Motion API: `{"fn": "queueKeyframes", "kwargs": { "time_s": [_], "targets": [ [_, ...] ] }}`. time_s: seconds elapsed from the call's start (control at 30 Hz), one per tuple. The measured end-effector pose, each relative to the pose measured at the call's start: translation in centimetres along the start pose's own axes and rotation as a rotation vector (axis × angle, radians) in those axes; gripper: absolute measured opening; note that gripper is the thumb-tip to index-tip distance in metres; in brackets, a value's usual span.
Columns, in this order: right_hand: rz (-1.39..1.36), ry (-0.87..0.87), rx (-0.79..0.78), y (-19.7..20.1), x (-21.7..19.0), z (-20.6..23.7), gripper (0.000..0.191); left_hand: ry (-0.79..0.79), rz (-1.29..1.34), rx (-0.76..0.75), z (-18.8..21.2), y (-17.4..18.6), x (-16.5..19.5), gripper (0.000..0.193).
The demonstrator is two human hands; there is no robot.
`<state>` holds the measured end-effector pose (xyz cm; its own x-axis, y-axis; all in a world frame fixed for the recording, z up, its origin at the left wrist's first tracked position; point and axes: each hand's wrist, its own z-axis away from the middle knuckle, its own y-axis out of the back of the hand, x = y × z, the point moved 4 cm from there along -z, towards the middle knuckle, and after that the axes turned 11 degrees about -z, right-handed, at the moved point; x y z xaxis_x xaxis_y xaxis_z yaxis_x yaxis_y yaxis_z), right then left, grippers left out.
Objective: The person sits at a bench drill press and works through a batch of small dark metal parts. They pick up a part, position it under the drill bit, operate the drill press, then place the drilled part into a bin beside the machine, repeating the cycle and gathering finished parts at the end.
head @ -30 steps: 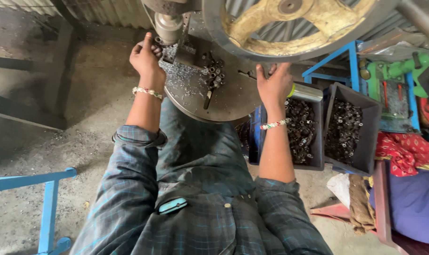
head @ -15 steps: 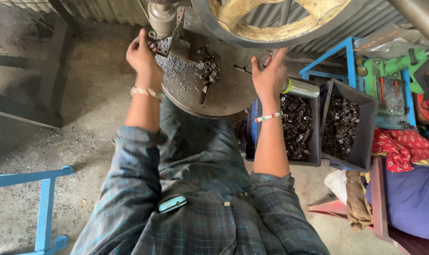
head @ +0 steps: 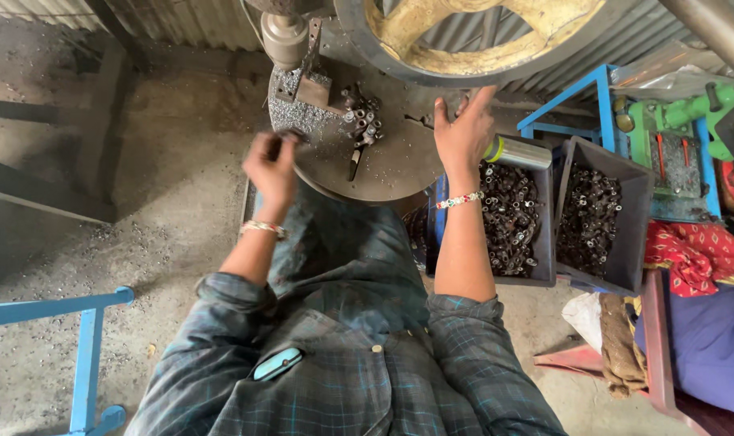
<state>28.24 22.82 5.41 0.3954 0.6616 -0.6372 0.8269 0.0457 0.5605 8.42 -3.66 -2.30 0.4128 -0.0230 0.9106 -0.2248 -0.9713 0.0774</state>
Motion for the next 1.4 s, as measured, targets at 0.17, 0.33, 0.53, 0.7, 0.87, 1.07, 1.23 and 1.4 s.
{"fn": "queueKeyframes", "kwargs": {
  "time_s": [0.17, 0.33, 0.53, 0.7, 0.87, 1.07, 1.23, 1.4],
  "targets": [
    [0.005, 0.020, -0.014, 0.3, -0.2, 0.0, 0.082, -0.254, -0.406, -0.239, 1.7, -3.3, 1.4, 0.014],
    [-0.029, 0.034, -0.029, 0.3, -0.8, 0.0, 0.073, -0.261, -0.607, -0.286, 0.1, -6.0, 1.9, 0.017],
    [-0.043, 0.085, -0.019, 0.4, -1.1, -0.1, 0.066, -0.327, -0.764, -0.369, -2.4, -10.1, 0.9, 0.028],
    [-0.053, 0.059, -0.020, 0.3, -1.0, -0.1, 0.066, -0.284, -0.813, -0.453, -2.1, -11.9, -0.2, 0.035],
    [-0.037, 0.048, -0.019, 0.2, -0.9, -0.1, 0.065, -0.261, -0.858, -0.465, -2.1, -12.3, -0.7, 0.026],
    [-0.031, 0.059, -0.013, 0.2, -0.8, -0.1, 0.065, -0.688, -0.998, -0.451, -2.7, -13.4, 1.7, 0.032],
    [-0.015, 0.059, -0.010, 0.3, -0.9, -0.1, 0.063, -0.632, -1.291, -0.719, -3.3, -15.2, 2.1, 0.017],
    [-0.032, 0.025, -0.020, 0.2, -0.8, -0.1, 0.064, -0.710, -1.006, -0.585, -4.1, -16.4, 3.7, 0.038]
  ]
}}
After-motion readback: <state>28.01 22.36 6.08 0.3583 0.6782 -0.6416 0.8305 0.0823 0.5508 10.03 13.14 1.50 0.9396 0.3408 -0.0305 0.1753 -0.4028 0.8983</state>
